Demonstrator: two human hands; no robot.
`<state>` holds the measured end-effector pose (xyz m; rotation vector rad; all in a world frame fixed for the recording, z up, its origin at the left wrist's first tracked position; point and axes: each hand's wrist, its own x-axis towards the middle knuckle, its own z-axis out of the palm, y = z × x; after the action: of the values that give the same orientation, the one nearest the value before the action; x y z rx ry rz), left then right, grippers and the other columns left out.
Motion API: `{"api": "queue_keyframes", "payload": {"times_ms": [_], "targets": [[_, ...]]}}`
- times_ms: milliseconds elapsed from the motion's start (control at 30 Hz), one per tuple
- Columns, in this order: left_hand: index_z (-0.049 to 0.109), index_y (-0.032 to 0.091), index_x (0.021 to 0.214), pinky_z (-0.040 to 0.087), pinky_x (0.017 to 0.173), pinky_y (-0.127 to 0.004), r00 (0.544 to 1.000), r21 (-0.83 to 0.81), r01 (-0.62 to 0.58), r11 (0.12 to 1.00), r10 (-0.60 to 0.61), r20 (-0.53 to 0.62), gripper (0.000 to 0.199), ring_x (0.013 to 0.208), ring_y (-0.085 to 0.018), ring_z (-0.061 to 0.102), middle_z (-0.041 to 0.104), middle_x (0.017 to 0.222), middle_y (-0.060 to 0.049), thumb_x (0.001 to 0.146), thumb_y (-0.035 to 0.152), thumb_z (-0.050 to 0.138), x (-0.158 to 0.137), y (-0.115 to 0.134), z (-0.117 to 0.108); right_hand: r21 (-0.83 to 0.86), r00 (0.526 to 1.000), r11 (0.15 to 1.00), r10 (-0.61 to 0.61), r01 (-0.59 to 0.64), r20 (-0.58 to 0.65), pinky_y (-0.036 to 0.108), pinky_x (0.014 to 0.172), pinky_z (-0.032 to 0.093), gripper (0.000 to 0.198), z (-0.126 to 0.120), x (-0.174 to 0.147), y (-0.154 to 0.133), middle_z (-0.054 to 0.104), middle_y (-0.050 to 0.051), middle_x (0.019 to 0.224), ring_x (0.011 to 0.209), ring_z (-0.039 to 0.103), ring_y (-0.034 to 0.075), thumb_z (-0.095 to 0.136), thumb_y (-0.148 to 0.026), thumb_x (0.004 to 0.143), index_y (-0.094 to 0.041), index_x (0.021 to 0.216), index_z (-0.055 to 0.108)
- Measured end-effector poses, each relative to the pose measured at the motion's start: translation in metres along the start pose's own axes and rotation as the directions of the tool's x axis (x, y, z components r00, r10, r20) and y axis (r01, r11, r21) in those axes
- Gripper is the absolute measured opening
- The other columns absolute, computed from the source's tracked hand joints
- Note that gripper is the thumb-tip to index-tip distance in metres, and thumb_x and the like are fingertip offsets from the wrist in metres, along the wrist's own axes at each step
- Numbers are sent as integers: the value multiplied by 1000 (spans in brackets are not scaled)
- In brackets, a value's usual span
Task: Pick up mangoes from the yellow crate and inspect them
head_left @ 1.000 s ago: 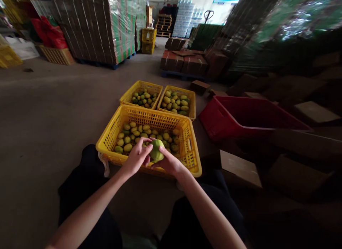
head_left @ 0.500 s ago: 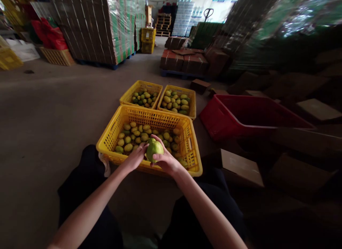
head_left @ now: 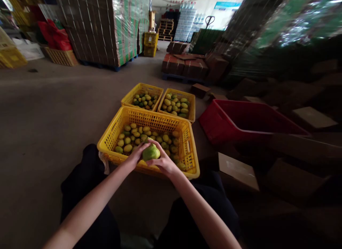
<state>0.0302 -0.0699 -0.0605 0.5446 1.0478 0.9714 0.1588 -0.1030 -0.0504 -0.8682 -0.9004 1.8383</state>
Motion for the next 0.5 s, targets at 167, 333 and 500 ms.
{"api": "queue_keyframes", "payload": {"times_ms": [167,333,500], "targets": [[65,15,77,43,47,-20,996,-101,-30,994,21,-88,32,52,-12,57,63,61,-2,76,47,64,10,14,-5,51,992,995,-80,86,-99,21,52,49,62,6,1,-8,64,-4,81,61,59,11,85,-17,53,-27,105,55],[61,15,81,41,46,-20,979,-172,-195,965,182,-93,32,49,-12,55,60,58,-1,77,46,57,0,46,-12,37,952,994,-90,106,-293,18,42,43,53,1,1,-20,62,-4,76,53,55,8,88,-36,58,-25,96,52],[63,14,93,40,47,-22,966,-10,-257,966,258,30,41,62,-16,61,65,71,-3,71,49,68,-10,42,-14,-69,979,991,-123,113,-162,16,31,31,47,-7,-6,-35,56,-7,66,43,50,7,84,-36,65,-23,98,54]]}}
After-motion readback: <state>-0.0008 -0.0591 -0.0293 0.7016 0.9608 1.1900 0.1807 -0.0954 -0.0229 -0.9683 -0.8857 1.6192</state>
